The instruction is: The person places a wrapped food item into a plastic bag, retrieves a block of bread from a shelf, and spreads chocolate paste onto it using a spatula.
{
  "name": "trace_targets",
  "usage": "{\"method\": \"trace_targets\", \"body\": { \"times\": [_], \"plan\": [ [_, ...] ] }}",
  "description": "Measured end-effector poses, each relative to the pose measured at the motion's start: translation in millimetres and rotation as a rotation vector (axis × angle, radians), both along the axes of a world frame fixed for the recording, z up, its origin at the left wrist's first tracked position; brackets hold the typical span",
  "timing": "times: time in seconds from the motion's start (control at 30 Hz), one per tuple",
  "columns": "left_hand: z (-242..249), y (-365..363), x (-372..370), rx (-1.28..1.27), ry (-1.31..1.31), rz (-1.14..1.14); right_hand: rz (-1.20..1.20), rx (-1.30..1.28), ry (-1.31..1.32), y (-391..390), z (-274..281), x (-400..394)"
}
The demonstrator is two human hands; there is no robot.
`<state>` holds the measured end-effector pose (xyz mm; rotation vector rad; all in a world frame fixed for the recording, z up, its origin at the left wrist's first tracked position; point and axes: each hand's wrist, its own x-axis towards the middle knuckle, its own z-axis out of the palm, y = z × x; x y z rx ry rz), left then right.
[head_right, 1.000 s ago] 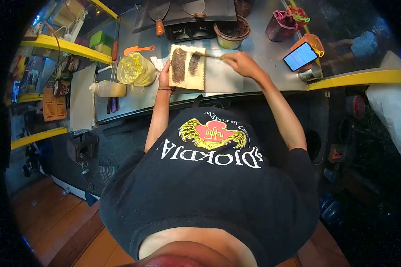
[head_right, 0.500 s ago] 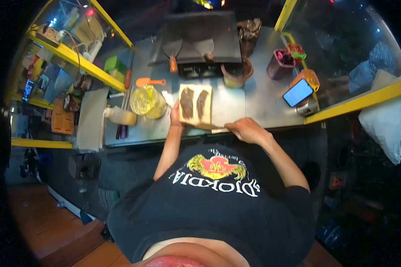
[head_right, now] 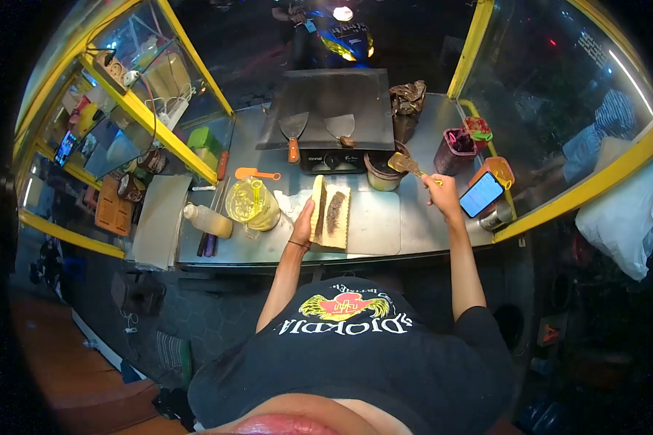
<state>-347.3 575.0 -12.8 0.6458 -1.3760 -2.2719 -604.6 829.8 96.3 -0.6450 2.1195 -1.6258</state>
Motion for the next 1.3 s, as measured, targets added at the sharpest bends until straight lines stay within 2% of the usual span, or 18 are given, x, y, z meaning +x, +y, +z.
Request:
{"method": "trace_targets", "body": {
  "times": [0.2,0.27,0.3,0.33,0.43,0.57,0.6,0.67,0.73,0.8,0.87,0.93,1.0,1.07,1.1,1.2,1.27,1.3],
  "plan": [
    [15,5,-7,-0.168,-0.037,-0.018,0.091,0.124,-0.156,-35,12,-13],
    [22,10,-4,-0.055,-0.087,0.014,0.011,0.209,0.199,-28,20,-2],
    [12,11,-6,-0.206,-0.14,0.127,-0.035,0.156,0.254,-27,3,-1],
    [-1,10,-10,-0.2,-0.135,0.146,0.049,0.085,0.165,-26,-8,9],
    [-23,26,-14,-0.811,-0.5,0.157,0.375,0.004,-0.246,-42,-58,56],
    [-18,26,-7,-0.81,-0.5,0.196,0.414,0.078,-0.845,-85,-108,94],
    [-28,17,-4,-0.801,-0.509,0.212,0.378,0.004,-1.02,-92,-119,100],
    [-37,0,8,-0.514,-0.354,0.023,0.446,0.021,-1.005,-98,-123,108],
    [-26,-4,14,-0.411,-0.31,0.064,0.501,0.02,-0.98,-112,-111,114],
    [-16,-1,23,0.137,-0.171,0.028,0.538,0.023,-0.938,-114,-93,126],
    [-10,4,20,0.099,-0.225,-0.017,0.585,-0.007,-0.985,-120,-74,129],
    [6,20,16,0.105,0.103,0.061,0.646,0.112,-0.579,-121,-66,131],
    [25,12,20,0.17,0.314,-0.029,0.667,-0.085,-0.563,-114,-54,128],
    [31,0,27,0.217,0.477,-0.092,0.538,-0.078,0.444,-99,-39,129],
    [46,0,29,0.196,0.428,-0.09,0.539,-0.009,0.692,-98,-31,127],
    [36,-14,20,-0.19,0.033,-0.141,0.755,0.26,0.877,-96,-52,115],
    [10,-10,16,-0.794,-0.29,-0.221,0.897,0.071,0.819,-92,-35,98],
    [4,-7,13,-0.796,-0.292,-0.163,0.836,0.105,0.683,-89,-22,89]
  ]
}}
